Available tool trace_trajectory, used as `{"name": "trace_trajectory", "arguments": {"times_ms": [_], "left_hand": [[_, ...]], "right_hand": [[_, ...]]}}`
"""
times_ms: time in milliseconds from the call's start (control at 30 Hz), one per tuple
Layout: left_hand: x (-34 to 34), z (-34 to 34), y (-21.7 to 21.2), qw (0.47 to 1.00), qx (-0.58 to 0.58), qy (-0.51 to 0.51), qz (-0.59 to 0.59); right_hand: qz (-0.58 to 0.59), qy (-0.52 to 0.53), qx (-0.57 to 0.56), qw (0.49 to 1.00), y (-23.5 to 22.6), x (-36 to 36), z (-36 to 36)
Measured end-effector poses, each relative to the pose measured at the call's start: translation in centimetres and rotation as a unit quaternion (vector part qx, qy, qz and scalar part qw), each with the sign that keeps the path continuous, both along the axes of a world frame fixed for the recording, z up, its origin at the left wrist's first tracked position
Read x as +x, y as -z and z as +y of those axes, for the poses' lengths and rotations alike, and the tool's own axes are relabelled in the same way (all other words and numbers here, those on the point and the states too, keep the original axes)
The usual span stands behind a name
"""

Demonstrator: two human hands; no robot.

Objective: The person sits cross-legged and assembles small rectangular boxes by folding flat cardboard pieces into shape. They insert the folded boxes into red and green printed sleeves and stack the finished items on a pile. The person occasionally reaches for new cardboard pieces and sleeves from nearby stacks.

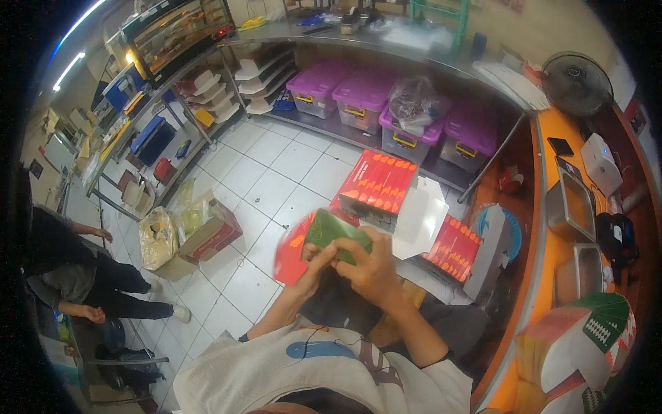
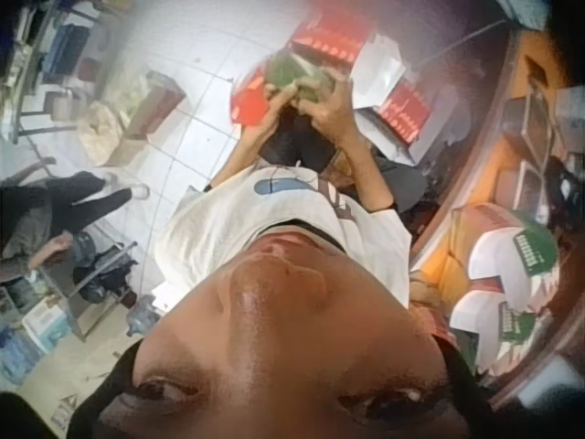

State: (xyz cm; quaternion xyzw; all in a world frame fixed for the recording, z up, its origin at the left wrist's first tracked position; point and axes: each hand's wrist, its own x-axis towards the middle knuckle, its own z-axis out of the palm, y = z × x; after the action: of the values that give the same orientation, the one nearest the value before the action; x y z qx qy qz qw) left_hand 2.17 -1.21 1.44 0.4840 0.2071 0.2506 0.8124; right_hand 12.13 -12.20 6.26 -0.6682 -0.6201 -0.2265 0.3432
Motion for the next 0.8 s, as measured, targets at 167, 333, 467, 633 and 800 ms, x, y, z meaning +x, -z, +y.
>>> {"name": "trace_trajectory", "arguments": {"times_ms": [167,333,467,633,800], "left_hand": [[-0.5,1.7,-0.4,0.997,0.030,0.061,-0.025],[-2.2,2.7,-3.0,0.992,0.088,0.042,-0.080],[-3.1,3.5,-1.2,0.984,0.178,-0.004,-0.011],[-2.9,4.3,0.4,0.965,0.257,0.010,0.059],[-2.4,4.7,0.6,0.906,0.356,0.228,-0.026]], "right_hand": [[0.032,-0.020,-0.004,0.999,-0.8,-0.4,0.4],[0.117,-0.092,0.028,0.988,-0.1,-0.9,1.3],[0.171,-0.138,-0.012,0.976,-0.1,-1.2,2.2],[0.226,-0.115,-0.010,0.967,-0.1,-0.7,2.8],[0.349,-0.088,-0.014,0.933,3.3,3.6,2.5]]}}
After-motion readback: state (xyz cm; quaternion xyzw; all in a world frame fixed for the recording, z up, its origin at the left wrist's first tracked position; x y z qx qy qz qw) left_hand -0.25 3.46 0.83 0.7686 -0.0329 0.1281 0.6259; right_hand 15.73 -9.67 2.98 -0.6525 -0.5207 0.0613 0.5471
